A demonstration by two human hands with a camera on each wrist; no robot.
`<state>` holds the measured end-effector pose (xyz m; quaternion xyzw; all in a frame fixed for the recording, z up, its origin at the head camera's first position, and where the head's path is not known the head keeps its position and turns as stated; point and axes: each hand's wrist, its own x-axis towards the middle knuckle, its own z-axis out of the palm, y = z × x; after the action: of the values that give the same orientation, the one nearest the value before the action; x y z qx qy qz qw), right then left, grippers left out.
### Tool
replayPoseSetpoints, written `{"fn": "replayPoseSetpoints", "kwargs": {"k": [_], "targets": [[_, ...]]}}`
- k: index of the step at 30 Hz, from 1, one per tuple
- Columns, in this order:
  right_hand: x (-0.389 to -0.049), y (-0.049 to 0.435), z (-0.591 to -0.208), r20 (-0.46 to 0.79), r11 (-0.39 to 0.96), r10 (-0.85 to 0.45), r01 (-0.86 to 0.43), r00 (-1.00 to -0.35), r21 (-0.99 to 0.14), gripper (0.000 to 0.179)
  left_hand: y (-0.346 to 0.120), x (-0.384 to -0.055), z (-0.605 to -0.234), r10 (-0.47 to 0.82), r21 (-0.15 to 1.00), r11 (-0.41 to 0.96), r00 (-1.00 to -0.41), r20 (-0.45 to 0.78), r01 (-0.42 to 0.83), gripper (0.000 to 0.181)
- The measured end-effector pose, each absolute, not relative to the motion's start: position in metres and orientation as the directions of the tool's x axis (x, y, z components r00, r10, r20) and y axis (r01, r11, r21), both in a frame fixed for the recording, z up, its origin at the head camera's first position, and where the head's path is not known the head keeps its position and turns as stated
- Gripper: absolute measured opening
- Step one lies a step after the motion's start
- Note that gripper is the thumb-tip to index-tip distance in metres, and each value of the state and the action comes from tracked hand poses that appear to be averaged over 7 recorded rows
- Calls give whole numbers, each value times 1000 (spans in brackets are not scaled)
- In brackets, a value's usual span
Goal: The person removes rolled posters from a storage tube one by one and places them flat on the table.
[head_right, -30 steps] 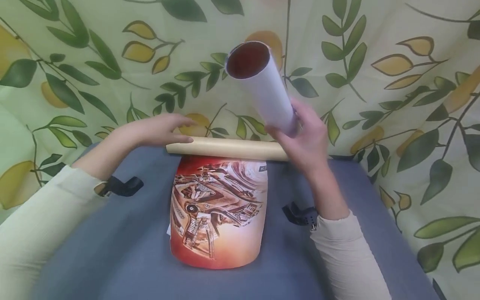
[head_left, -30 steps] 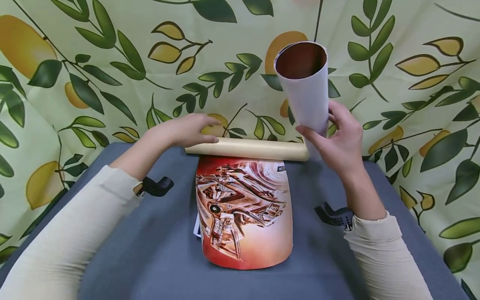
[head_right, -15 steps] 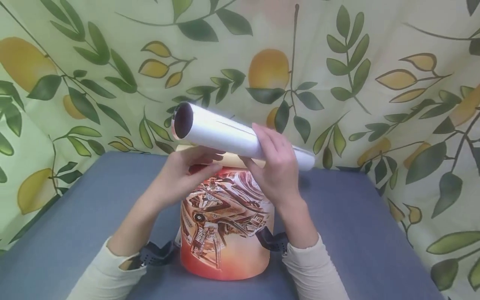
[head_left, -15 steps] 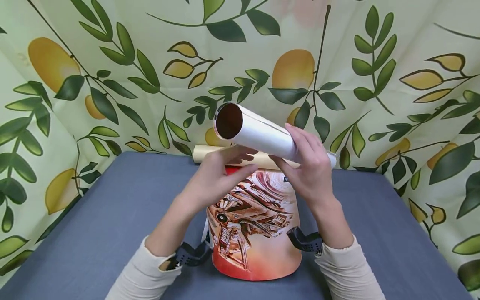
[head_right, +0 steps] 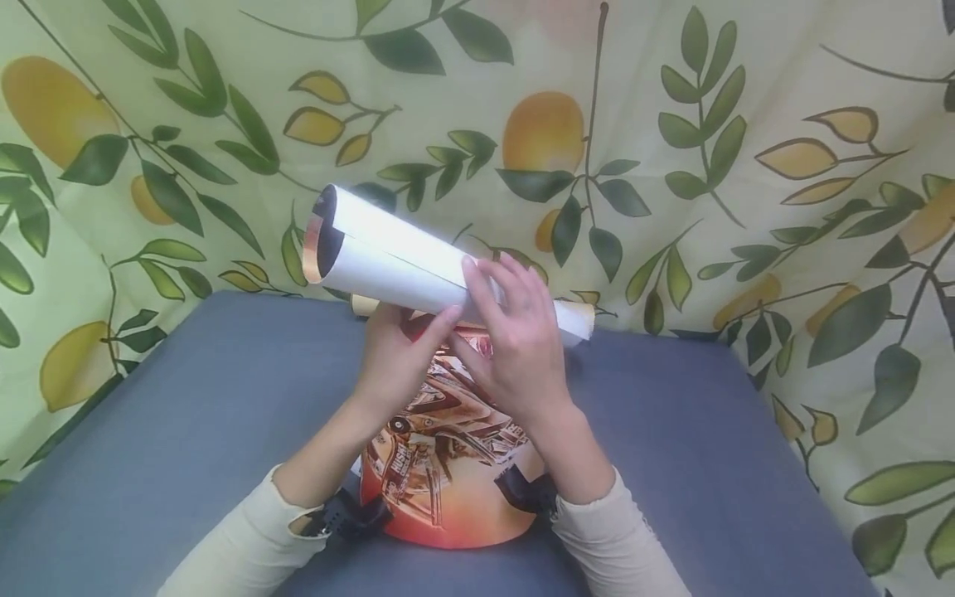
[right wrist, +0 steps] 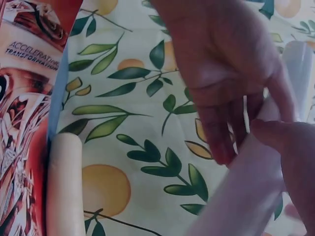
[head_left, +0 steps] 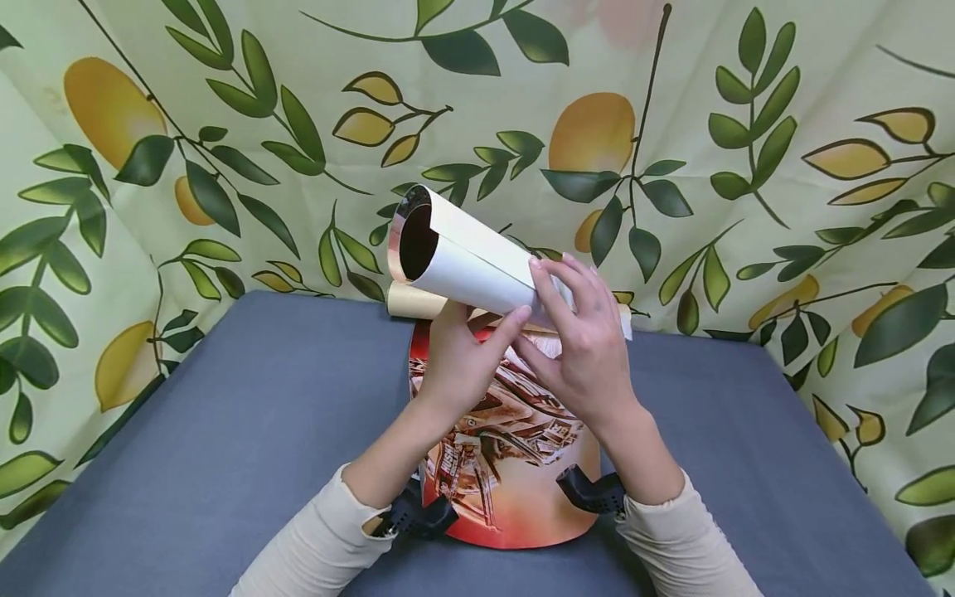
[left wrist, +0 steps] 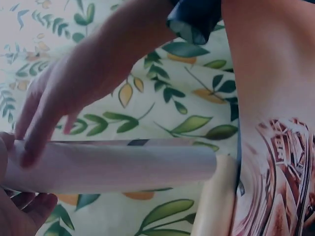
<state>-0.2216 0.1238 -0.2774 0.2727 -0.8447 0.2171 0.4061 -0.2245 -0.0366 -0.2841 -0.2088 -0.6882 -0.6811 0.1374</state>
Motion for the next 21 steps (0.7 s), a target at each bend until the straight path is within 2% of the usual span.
{"fn": "replayPoseSetpoints", "kwargs": {"k": [5,10,13,16,21], "targets": [[-221,127,-276,753,656,-323,-709,-573,-258,62,-45,-232,-285,66,852,-39,-850,523,521,48],[-226,137,-272,763,611,-286,-724,-579,-320,57,-52,-235,-283,72,844,-73,-841,536,532,52],[-229,144,-272,765,621,-271,-714,-584,-325,64,-55,-238,-282,77,845,-88,-842,534,528,56],[-230,152,-272,734,635,-281,-693,-618,-340,67,-58,-241,-282,68,847,-101,-846,529,521,59],[-233,158,-274,722,685,-303,-669,-622,-288,54,-59,-243,-283,89,884,-97,-880,466,458,64]]}}
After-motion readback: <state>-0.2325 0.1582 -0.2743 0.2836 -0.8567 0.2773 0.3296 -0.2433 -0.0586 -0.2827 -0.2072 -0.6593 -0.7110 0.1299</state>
